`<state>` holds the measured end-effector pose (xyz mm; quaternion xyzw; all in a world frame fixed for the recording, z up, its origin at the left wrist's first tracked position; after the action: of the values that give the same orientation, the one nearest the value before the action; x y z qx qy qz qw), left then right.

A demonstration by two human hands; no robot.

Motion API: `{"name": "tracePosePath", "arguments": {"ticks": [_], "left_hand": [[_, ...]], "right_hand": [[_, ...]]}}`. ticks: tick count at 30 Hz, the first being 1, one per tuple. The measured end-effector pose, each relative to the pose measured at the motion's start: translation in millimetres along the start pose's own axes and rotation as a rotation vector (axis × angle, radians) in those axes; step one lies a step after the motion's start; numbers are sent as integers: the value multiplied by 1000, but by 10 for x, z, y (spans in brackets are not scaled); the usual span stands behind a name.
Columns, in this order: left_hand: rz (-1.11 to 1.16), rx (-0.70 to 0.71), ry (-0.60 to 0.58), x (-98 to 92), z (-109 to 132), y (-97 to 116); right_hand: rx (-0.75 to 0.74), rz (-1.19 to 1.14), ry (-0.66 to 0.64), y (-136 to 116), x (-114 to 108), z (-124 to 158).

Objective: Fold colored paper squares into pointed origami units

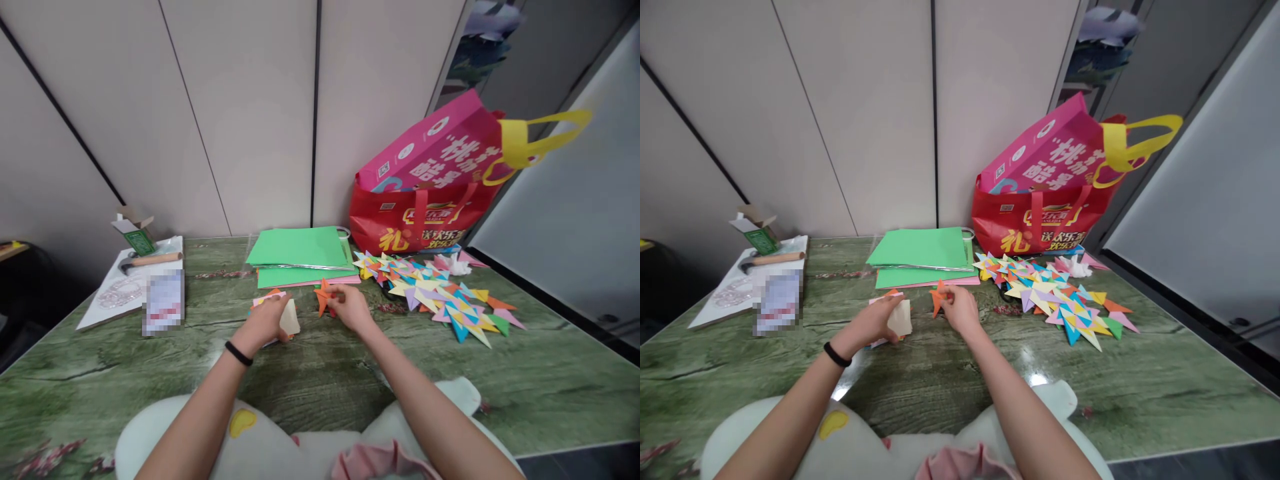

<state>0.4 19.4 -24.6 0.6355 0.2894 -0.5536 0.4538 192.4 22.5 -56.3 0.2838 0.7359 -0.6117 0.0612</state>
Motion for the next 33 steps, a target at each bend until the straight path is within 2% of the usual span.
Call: {"name": "tracePosePath", "arguments": {"ticks": [2,5,10,13,16,26,33], "left_hand": [[-36,-9,-8,18,-4,-20],[-74,-14,-8,36,-11,-37],[-102,-40,-31,34,-4,-20],[-91,-32,-19,10,2,5],[-82,-37,5,-14,2,8],[-78,-15,59,-122,16,55],[-65,-21,129,-155,16,54]], "right_hand": [[-23,179,-10,6,-4,22],[-89,258,23,-55,-26,52],[-204,156,80,-228,-45,88],[-254,54,27,-324,5,126],[-256,1,-47,-362,74,165],[-175,-120,-135,-336,159,199],[-193,-89,-195,-306,243,226]]}}
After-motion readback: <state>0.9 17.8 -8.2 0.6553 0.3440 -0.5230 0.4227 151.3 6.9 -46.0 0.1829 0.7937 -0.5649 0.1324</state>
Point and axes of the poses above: each hand's wrist, its own z-axis away from the middle knuckle, its own x-axis out of the palm, y = z × x, the point moved 5 cm from there along -z, towards the middle knuckle, and after that the axes turned 5 degrees about y, right-handed, at the moved point
